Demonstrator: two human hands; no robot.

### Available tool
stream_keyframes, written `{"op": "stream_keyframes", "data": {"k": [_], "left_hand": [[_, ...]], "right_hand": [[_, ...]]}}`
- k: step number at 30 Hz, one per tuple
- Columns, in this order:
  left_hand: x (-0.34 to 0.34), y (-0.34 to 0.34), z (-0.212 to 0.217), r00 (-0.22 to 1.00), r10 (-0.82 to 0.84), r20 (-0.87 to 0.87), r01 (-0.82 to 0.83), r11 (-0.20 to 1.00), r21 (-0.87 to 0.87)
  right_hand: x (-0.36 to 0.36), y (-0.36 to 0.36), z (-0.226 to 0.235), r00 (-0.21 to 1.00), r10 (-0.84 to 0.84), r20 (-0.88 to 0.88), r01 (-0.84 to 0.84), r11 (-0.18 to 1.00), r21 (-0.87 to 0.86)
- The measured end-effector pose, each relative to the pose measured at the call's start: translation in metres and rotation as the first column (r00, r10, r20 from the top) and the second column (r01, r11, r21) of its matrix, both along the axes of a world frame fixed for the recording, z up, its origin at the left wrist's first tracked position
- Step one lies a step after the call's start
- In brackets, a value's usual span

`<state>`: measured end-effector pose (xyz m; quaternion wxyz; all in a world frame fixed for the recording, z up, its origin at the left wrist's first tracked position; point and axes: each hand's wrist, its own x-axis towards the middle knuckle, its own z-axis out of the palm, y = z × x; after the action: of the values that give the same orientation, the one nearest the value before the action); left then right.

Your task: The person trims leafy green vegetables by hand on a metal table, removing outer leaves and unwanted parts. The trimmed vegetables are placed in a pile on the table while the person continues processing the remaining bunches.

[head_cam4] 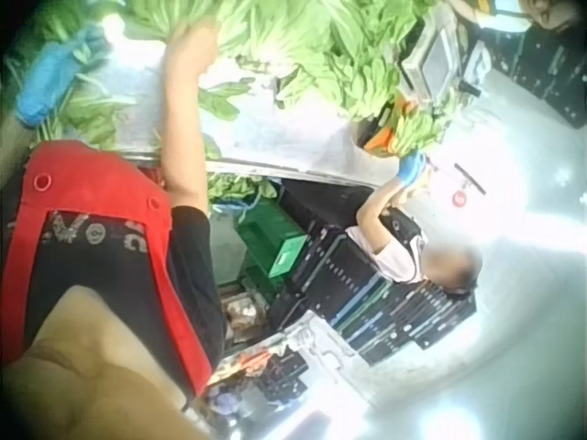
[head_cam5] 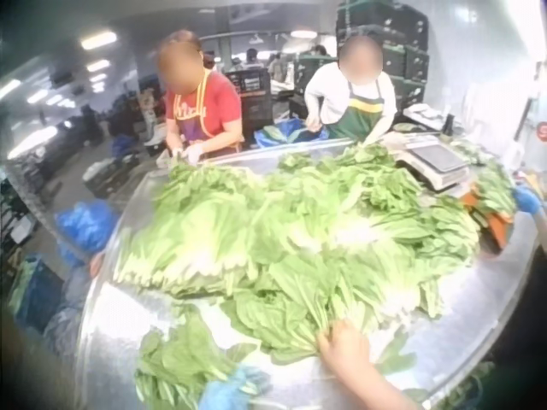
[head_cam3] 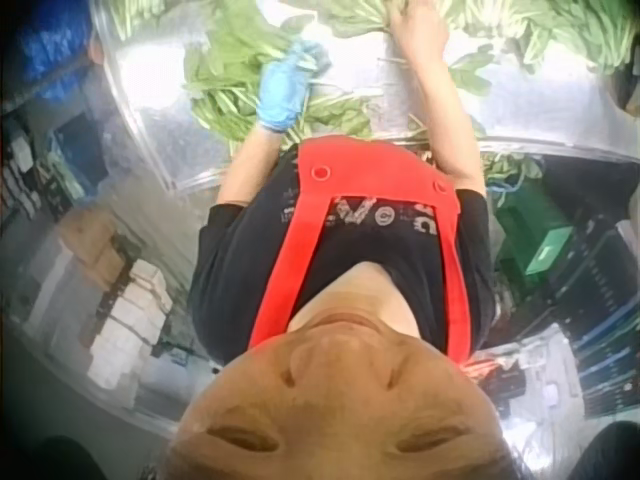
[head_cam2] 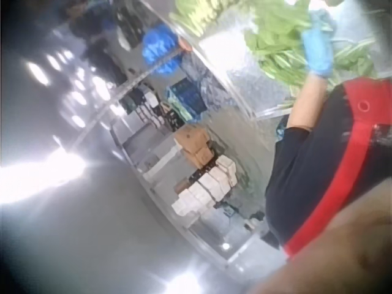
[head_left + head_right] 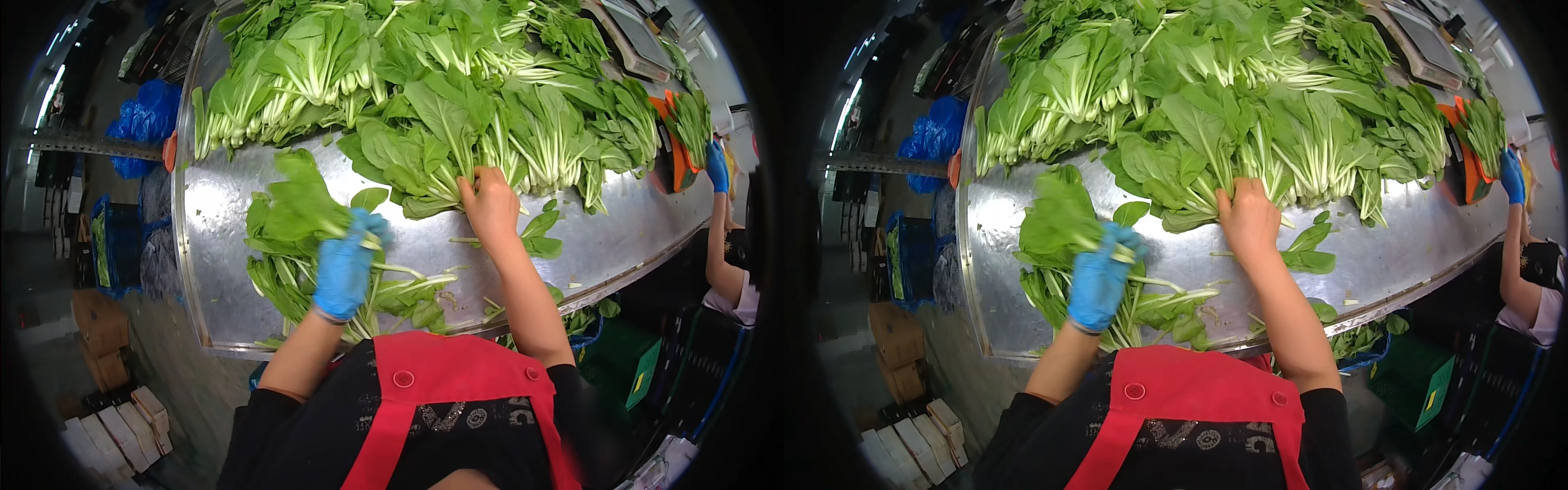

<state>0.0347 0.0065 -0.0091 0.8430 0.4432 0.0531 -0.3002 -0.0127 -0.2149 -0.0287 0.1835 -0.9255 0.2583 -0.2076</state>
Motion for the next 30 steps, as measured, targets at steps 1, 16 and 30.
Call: {"op": "stream_keyframes", "data": {"k": [1,16,30], "left_hand": [[-0.007,-0.006,-0.008,0.998,-0.028,-0.063,0.028,1.000,0.006],[-0.028,-0.009,-0.010,0.963,-0.118,-0.243,0.094,0.990,-0.107],[-0.050,-0.013,-0.006,0.981,-0.177,0.084,0.128,0.901,0.414]], "right_hand": [[0.003,-0.008,0.001,0.999,-0.002,-0.036,0.009,0.981,0.194],[-0.052,0.040,0.011,0.975,-0.125,0.186,-0.164,0.171,0.971],[-0.072,0.089,0.011,0.970,-0.097,0.223,-0.220,0.045,0.975]]}}
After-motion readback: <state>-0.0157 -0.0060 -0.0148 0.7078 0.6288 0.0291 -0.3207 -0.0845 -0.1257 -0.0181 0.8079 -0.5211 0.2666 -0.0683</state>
